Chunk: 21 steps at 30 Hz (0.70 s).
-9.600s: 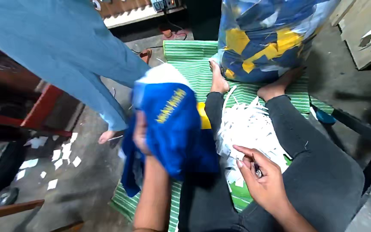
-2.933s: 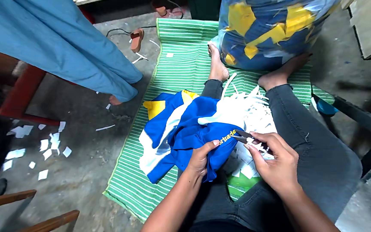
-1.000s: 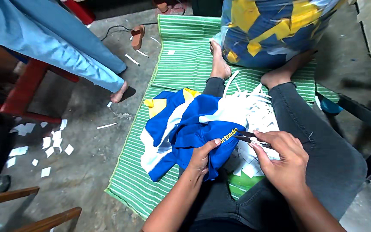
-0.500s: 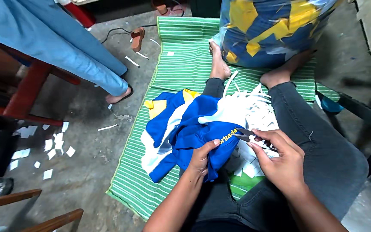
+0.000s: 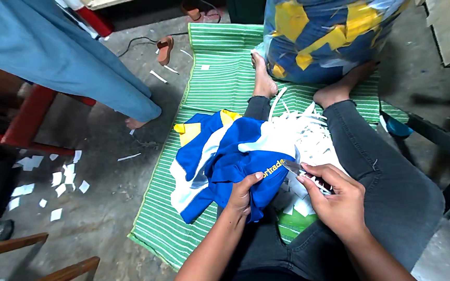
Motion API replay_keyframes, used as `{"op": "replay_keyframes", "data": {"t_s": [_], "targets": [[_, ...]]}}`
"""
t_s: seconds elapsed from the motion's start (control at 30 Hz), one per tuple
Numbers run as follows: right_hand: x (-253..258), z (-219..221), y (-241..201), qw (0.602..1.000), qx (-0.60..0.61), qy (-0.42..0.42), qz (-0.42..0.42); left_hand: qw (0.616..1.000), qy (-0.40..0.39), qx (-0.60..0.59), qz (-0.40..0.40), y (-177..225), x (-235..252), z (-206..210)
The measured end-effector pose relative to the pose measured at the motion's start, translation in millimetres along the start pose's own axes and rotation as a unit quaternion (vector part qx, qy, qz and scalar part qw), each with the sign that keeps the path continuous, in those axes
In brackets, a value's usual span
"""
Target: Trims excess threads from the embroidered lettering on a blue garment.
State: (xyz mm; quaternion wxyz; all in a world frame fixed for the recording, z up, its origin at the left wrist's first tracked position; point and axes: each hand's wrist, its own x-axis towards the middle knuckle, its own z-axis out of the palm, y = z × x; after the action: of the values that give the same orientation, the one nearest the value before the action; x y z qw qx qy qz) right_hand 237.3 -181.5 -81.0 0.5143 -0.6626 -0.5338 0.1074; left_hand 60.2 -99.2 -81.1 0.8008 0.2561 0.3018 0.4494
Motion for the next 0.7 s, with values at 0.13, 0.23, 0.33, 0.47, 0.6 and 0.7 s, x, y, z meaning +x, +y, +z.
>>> {"op": "replay_keyframes", "data": {"t_s": [0.13, 0.23, 0.33, 0.47, 0.6, 0.7], "targets": [[0.2, -2.1, 0.2, 1.000, -0.011, -0.003, -0.002, 1.000, -0.001, 0.003, 0.000, -0.3, 0.7, 0.0], [2.3, -3.6, 0.3, 1.000, -0.025, -0.006, -0.004, 1.000, 0.008, 0.015, -0.003, 1.1, 1.1, 2.1], [4.6, -6.1, 0.1, 1.000, -0.016, -0.009, -0.007, 0.999, 0.024, 0.037, -0.009, 4.7, 1.9, 5.9], [6.0, -15.4, -2.4, 0.997, 0.061, -0.046, 0.002, 0.996, 0.043, 0.072, 0.003, 11.6, 1.4, 16.2], [4.7, -26.1, -5.2, 0.999, 0.029, -0.039, 0.018, 0.990, 0.054, 0.125, 0.019, 17.5, -0.4, 26.9], [2.7, -28.3, -10.5, 0.998, 0.010, -0.053, 0.034, 0.986, 0.058, 0.152, 0.027, 18.7, -2.8, 33.0]]}}
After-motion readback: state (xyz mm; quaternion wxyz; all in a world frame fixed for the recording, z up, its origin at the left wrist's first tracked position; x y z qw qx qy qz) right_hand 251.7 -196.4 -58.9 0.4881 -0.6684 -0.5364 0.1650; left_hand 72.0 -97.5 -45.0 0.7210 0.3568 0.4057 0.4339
